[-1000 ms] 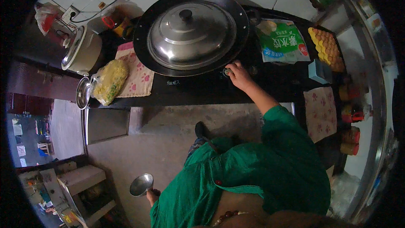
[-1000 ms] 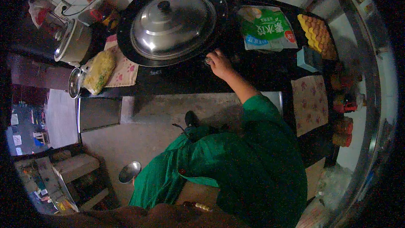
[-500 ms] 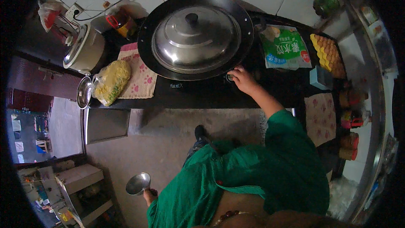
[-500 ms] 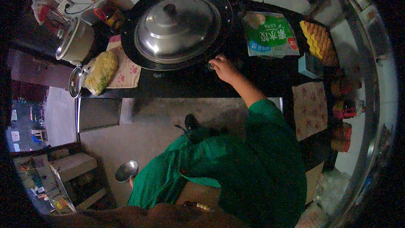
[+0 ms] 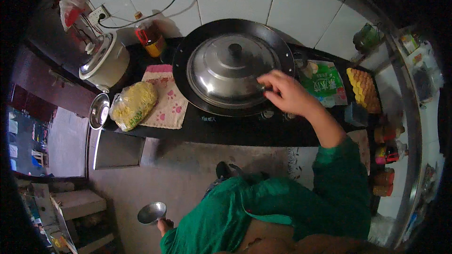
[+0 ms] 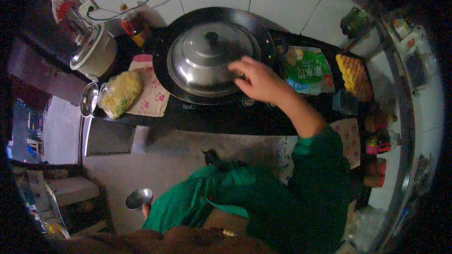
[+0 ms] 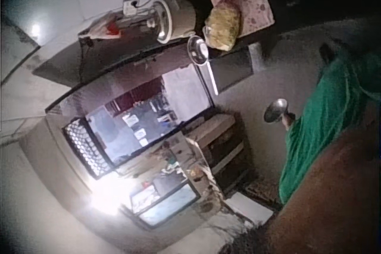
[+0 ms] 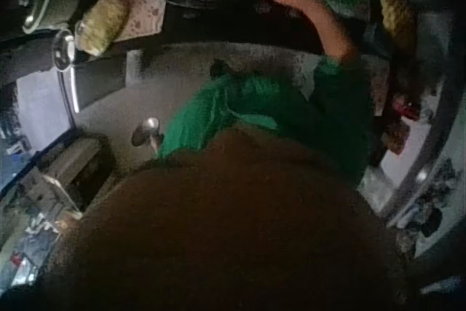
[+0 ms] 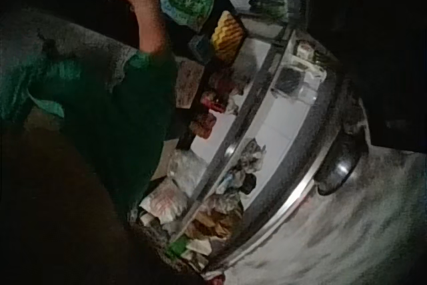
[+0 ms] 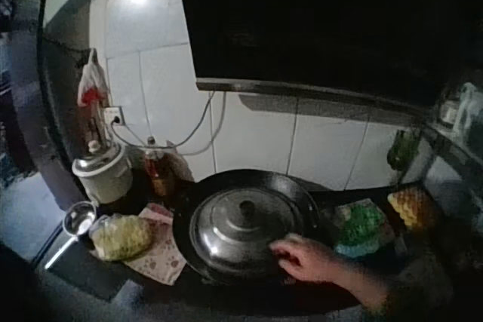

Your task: The person fills a small metal pan with water from the sink, pours it into a wok on the stove, and covers the wok with a lid. The person then handles a metal bowl and a package of noodles on the counter.

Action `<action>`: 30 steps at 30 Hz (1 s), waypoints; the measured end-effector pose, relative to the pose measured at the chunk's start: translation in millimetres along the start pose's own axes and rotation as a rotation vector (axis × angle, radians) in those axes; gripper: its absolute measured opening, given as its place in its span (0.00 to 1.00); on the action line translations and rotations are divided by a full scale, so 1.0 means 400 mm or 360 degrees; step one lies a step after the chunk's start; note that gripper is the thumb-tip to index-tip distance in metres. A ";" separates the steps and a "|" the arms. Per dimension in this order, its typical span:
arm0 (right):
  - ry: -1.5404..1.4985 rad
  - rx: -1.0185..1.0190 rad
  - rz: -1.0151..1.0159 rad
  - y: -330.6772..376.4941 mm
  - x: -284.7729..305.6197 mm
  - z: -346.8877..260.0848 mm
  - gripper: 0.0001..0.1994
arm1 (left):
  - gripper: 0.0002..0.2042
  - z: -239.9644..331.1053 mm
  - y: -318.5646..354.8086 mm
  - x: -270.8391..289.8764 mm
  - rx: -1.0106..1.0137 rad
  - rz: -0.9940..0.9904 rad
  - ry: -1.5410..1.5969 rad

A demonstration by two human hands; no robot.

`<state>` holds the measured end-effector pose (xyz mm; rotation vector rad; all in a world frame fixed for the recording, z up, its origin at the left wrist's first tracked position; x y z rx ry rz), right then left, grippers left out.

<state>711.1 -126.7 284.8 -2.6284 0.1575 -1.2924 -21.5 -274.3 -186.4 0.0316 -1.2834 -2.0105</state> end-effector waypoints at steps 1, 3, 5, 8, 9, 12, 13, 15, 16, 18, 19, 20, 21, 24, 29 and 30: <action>0.0093 0.0146 0.0163 -0.068 0.001 -0.006 0.20 | 0.10 0.012 0.007 -0.011 -0.0012 -0.0011 0.0004; 0.0236 0.0040 0.0192 -0.185 -0.018 0.038 0.23 | 0.10 0.040 0.032 -0.031 -0.0029 -0.0030 0.0015; 0.0369 0.0010 0.0230 -0.273 -0.038 0.076 0.25 | 0.10 0.068 0.061 -0.053 -0.0034 -0.0048 0.0024; 0.0487 -0.0151 0.0135 -0.356 -0.079 0.147 0.26 | 0.09 0.108 0.100 -0.071 -0.0047 -0.0065 0.0025; 0.0515 -0.0175 0.0103 -0.368 -0.089 0.166 0.25 | 0.09 0.117 0.110 -0.075 -0.0047 -0.0065 0.0023; 0.0574 -0.0294 0.0048 -0.386 -0.113 0.222 0.22 | 0.09 0.142 0.123 -0.074 -0.0052 -0.0063 0.0048; 0.0566 -0.0288 0.0089 -0.389 -0.119 0.230 0.20 | 0.09 0.152 0.123 -0.076 -0.0115 -0.0076 0.0019; 0.0562 -0.0293 0.0139 -0.398 -0.122 0.244 0.19 | 0.09 0.147 0.112 -0.067 -0.0054 -0.0039 0.0054; 0.0565 -0.0304 0.0149 -0.402 -0.124 0.249 0.18 | 0.09 0.146 0.104 -0.063 -0.0051 -0.0030 0.0062; 0.0601 -0.0309 0.0186 -0.409 -0.126 0.250 0.18 | 0.09 0.143 0.084 -0.059 -0.0050 -0.0014 0.0090; 0.0634 -0.0304 0.0213 -0.413 -0.127 0.247 0.17 | 0.09 0.141 0.074 -0.057 -0.0050 -0.0010 0.0102; 0.0667 -0.0314 0.0238 -0.413 -0.127 0.245 0.17 | 0.09 0.143 0.065 -0.054 -0.0052 -0.0007 0.0111; 0.0636 -0.0308 0.0243 -0.413 -0.128 0.243 0.16 | 0.09 0.148 0.056 -0.055 -0.0059 -0.0007 0.0122; 0.0579 -0.0319 0.0239 -0.413 -0.126 0.243 0.17 | 0.09 0.160 0.042 -0.058 -0.0081 -0.0006 0.0154; 0.0491 -0.0376 0.0221 -0.414 -0.114 0.245 0.16 | 0.10 0.194 0.067 -0.082 -0.0162 -0.0023 0.0269; 0.0565 -0.0321 0.0332 -0.410 -0.099 0.227 0.17 | 0.10 0.209 0.074 -0.090 -0.0191 -0.0041 0.0294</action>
Point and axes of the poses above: each hand's wrist, its own y-axis away from the middle knuckle, its own x-axis out of the back of the hand, z = x × y, the point moved 8 cm from there along -y, towards the middle knuckle, and after that the axes turned 3 degrees about z, right-handed, at the moved point
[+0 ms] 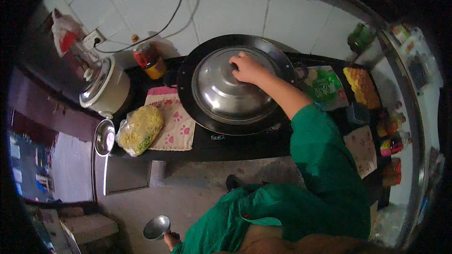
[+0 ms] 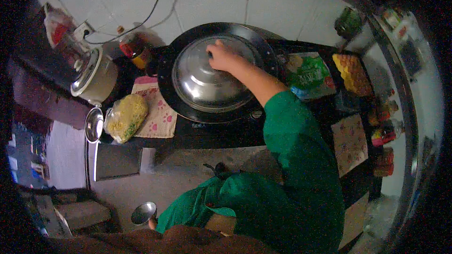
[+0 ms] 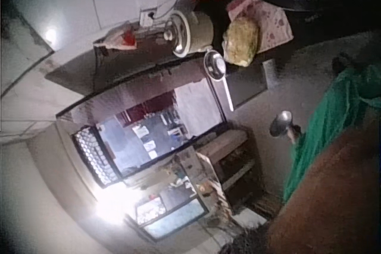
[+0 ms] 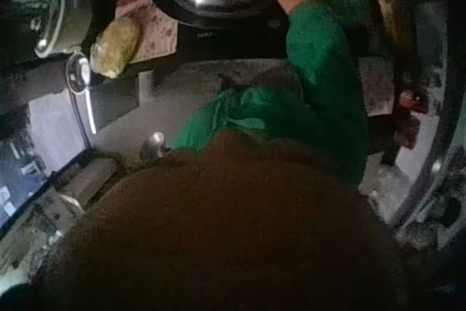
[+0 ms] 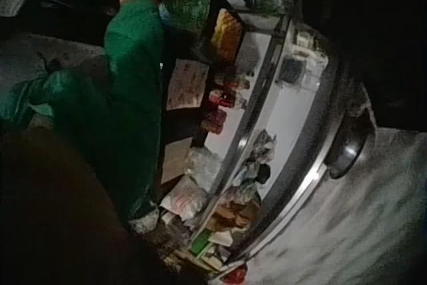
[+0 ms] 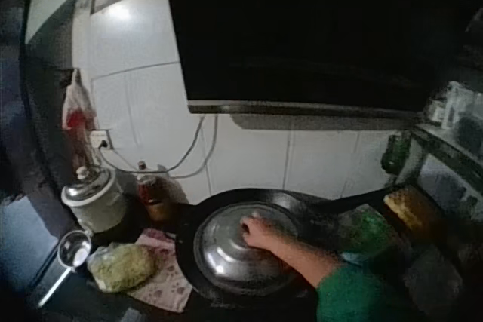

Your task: The person fills a small metal pan with water from the sink, pours it into a wok on the stove, and covers the wok with a lid. The person then handles a metal bowl and a package of noodles on the counter.

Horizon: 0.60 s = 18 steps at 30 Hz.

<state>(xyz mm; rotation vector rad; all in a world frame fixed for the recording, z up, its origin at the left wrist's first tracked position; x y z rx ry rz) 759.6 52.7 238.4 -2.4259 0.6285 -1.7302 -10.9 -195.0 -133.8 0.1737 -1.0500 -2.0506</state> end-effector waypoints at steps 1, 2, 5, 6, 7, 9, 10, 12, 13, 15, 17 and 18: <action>0.0068 0.0032 0.0126 0.008 0.018 -0.018 0.19 | 0.10 0.015 0.003 -0.011 -0.0037 -0.0007 0.0048; 0.0143 0.0055 0.0254 0.022 0.040 -0.038 0.21 | 0.10 0.037 0.000 -0.024 -0.0085 -0.0013 0.0102; 0.0024 0.0160 0.0521 0.083 0.122 -0.109 0.26 | 0.10 0.127 -0.036 -0.079 -0.0356 -0.0043 0.0245; -0.0224 0.0242 0.0456 0.117 0.139 -0.136 0.25 | 0.10 0.176 -0.052 -0.101 -0.0493 -0.0105 0.0238; -0.0487 0.0374 0.0447 0.167 0.164 -0.169 0.24 | 0.10 0.224 -0.061 -0.130 -0.0630 -0.0179 0.0229; -0.0762 0.0584 0.0372 0.280 0.195 -0.245 0.21 | 0.03 0.310 -0.037 -0.210 -0.0936 -0.0473 0.0167; -0.1058 0.0439 0.0052 0.331 0.175 -0.253 0.19 | 0.05 0.357 -0.009 -0.263 -0.1064 -0.0528 0.0061; -0.1388 0.0411 -0.0144 0.446 0.185 -0.282 0.16 | 0.09 0.448 0.126 -0.374 -0.1326 -0.0640 -0.0143; -0.1416 0.0543 -0.0018 0.499 0.223 -0.285 0.15 | 0.11 0.486 0.241 -0.433 -0.1466 -0.0697 -0.0238; -0.1432 0.0454 -0.0252 0.575 0.212 -0.266 0.15 | 0.12 0.480 0.488 -0.530 -0.1496 -0.0894 -0.0106; -0.1531 0.0402 -0.0171 0.652 0.243 -0.211 0.14 | 0.11 0.399 0.751 -0.632 -0.1329 -0.1333 0.0375; -0.1521 0.0338 -0.0167 0.689 0.251 -0.177 0.14 | 0.22 0.364 0.872 -0.672 -0.1382 -0.1338 0.0205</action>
Point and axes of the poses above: each hand's wrist, its own y-axis away from the middle knuckle, its own x-axis out of the back of the hand, z = x × y, the point moved 8 cm from there along -y, towards the middle knuckle, and after that the axes turned 3 degrees about z, right-handed, at the moved point
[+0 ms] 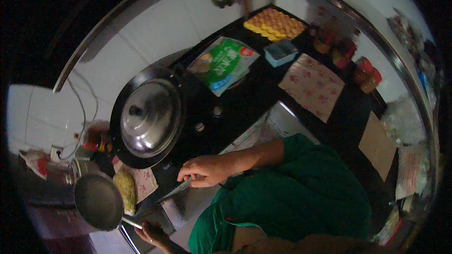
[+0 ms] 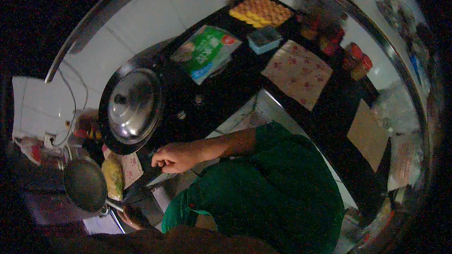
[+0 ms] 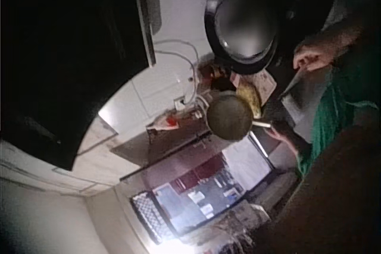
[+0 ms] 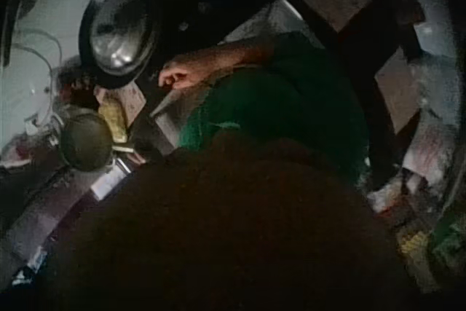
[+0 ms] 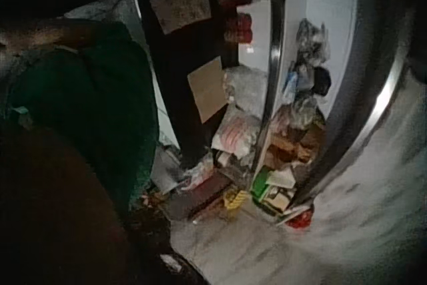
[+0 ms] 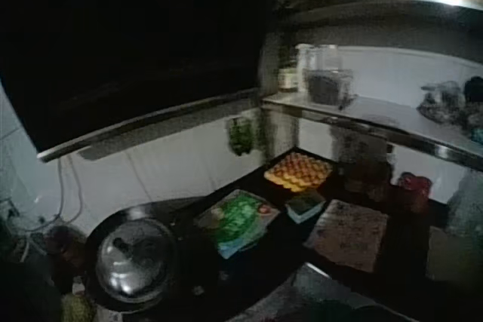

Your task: The person fills a small metal pan with water from the sink, pours it into a wok on the stove, and covers the wok with a lid. The person then handles a metal bowl and a package of noodles on the counter.

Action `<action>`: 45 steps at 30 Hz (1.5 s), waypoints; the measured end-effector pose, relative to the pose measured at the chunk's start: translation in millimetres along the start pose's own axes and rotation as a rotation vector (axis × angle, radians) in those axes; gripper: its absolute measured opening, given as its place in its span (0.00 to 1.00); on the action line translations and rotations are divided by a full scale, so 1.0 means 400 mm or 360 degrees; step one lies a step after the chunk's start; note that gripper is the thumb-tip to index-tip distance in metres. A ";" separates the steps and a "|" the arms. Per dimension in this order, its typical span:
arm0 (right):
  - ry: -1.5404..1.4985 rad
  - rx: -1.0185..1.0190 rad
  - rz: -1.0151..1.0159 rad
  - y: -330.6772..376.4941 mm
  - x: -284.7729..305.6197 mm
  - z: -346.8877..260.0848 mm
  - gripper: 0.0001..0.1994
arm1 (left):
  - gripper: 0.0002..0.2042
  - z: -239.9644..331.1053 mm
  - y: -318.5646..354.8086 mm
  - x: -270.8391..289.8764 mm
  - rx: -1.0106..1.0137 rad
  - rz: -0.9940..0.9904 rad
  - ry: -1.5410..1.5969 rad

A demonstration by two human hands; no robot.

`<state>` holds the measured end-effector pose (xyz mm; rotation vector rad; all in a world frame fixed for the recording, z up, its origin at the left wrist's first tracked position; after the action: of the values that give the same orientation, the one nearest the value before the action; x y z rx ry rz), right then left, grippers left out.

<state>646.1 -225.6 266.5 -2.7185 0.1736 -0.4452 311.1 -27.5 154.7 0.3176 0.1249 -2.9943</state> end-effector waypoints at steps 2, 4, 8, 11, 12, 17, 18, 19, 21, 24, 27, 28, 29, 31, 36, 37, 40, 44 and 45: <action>0.0003 -0.0090 0.0059 0.101 0.062 0.015 0.15 | 0.27 0.026 0.126 -0.225 0.0221 -0.0337 0.0141; -0.0159 -0.0242 0.0205 0.193 0.129 0.042 0.15 | 0.26 0.042 0.279 -0.417 0.0272 -0.0768 -0.0041; -0.0358 -0.0676 0.0656 0.364 0.238 0.117 0.21 | 0.15 -0.010 0.583 -0.734 0.0718 -0.1726 -0.0403; -0.0585 -0.0841 0.1039 0.515 0.309 0.149 0.24 | 0.19 -0.030 0.843 -0.879 0.0849 -0.2287 -0.0255; -0.0652 -0.0859 0.1155 0.562 0.331 0.156 0.25 | 0.20 -0.046 0.926 -0.917 0.1081 -0.2345 -0.0074; -0.0554 -0.0732 0.1964 0.759 0.439 0.141 0.25 | 0.21 -0.125 1.153 -0.994 0.0841 -0.2979 -0.0512; -0.0446 -0.0771 0.1998 0.799 0.464 0.131 0.24 | 0.20 -0.132 1.175 -1.003 0.0681 -0.3060 -0.0477; -0.0338 -0.0808 0.2032 0.837 0.490 0.122 0.22 | 0.20 -0.143 1.185 -1.009 0.0522 -0.3126 -0.0480; -0.0667 -0.0989 0.2251 0.921 0.525 0.162 0.17 | 0.19 -0.149 1.149 -1.005 -0.0003 -0.3098 -0.0511; -0.0409 -0.0993 0.2177 1.019 0.649 0.211 0.16 | 0.18 -0.213 1.049 -0.940 0.0184 -0.2850 -0.0766; 0.0722 -0.0533 0.1708 1.070 0.757 0.200 0.18 | 0.18 -0.262 0.917 -0.814 0.0513 -0.2603 -0.0930; 0.0740 -0.0639 0.1793 1.116 0.779 0.239 0.18 | 0.18 -0.265 0.876 -0.758 0.0508 -0.2503 -0.0911; 0.0753 -0.0745 0.1859 1.161 0.795 0.273 0.18 | 0.18 -0.265 0.836 -0.705 0.0469 -0.2407 -0.0851; 0.0826 -0.0899 0.1996 1.249 0.823 0.315 0.19 | 0.17 -0.294 0.761 -0.580 0.0616 -0.2275 -0.0955; 0.1004 -0.1124 0.2163 1.422 0.862 0.359 0.19 | 0.16 -0.266 0.661 -0.270 0.0838 -0.1630 -0.0880; 0.1039 -0.1177 0.2186 1.451 0.860 0.362 0.19 | 0.16 -0.256 0.654 -0.228 0.0874 -0.1504 -0.0814; 0.1161 -0.1361 0.2201 1.509 0.837 0.379 0.19 | 0.17 -0.228 0.638 -0.130 0.0948 -0.1366 -0.0760; 0.1421 -0.1557 0.2234 1.539 0.805 0.354 0.19 | 0.19 -0.234 0.610 -0.062 0.0924 -0.1299 -0.0809; 0.1489 -0.1584 0.2240 1.531 0.797 0.338 0.19 | 0.19 -0.242 0.601 -0.039 0.1007 -0.1266 -0.0761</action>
<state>954.7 -799.5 1.5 -1.9243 2.7947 -1.2338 378.4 -253.9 47.4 -0.5402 -0.9695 -3.6758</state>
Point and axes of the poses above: each hand's wrist, its own y-axis away from the middle knuckle, its own x-axis out of the back of the hand, z = x × y, the point moved 8 cm from there along -y, towards the middle knuckle, and after that the axes turned 3 degrees about z, right-handed, at the moved point
